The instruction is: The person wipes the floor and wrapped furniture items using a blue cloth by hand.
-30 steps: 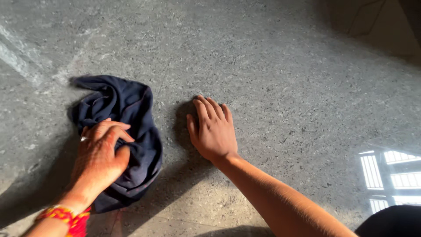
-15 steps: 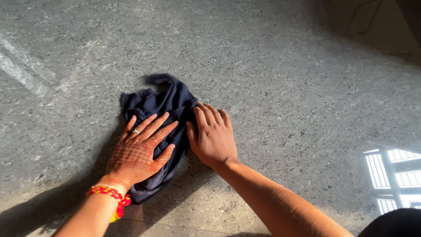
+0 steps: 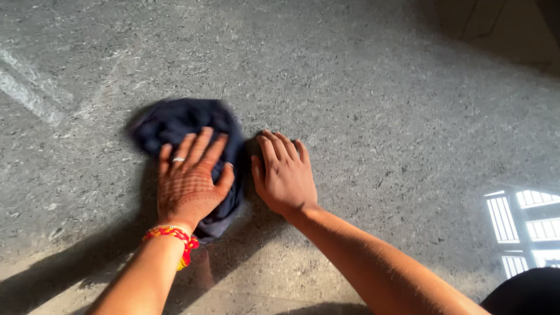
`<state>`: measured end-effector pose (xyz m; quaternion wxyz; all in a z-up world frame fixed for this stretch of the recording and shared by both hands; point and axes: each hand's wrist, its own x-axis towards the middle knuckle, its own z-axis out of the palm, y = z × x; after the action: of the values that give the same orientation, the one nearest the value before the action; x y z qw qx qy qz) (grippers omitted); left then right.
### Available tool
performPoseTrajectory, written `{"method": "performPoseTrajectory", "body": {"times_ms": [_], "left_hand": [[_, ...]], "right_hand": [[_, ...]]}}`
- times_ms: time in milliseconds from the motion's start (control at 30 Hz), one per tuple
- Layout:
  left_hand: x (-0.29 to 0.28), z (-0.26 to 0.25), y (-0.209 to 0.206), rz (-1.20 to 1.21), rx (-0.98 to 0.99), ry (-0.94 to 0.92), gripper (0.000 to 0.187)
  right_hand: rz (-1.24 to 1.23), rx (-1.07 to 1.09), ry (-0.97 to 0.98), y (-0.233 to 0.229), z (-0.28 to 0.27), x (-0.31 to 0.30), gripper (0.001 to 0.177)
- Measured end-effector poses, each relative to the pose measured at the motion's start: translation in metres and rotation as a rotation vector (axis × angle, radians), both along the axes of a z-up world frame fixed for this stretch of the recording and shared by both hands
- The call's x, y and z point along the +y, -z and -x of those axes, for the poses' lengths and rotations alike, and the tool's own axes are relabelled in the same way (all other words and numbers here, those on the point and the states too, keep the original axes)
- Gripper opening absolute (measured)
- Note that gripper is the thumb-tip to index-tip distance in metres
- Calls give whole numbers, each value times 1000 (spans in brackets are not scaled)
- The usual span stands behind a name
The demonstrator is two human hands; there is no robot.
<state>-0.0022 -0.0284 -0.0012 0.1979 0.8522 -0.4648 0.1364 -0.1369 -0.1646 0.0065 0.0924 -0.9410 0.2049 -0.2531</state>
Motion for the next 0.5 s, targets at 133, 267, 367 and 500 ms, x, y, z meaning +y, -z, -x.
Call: {"method": "performPoseTrajectory", "body": {"times_ms": [133,267,367,500], "left_hand": [[1,-4,-2,-64,-13,221,57],[-4,-2,5,-1,62,105,52],[-9,-3,16,69,39,-235,47],[-15,-11,30,215,6,-584,47]], "right_hand": [[34,-11,1,-1,-2,0,44],[19,3,3,2,0,-1,44],[32,35,11,3,-2,-2,46],[7,64,20,4,-2,-3,47]]}}
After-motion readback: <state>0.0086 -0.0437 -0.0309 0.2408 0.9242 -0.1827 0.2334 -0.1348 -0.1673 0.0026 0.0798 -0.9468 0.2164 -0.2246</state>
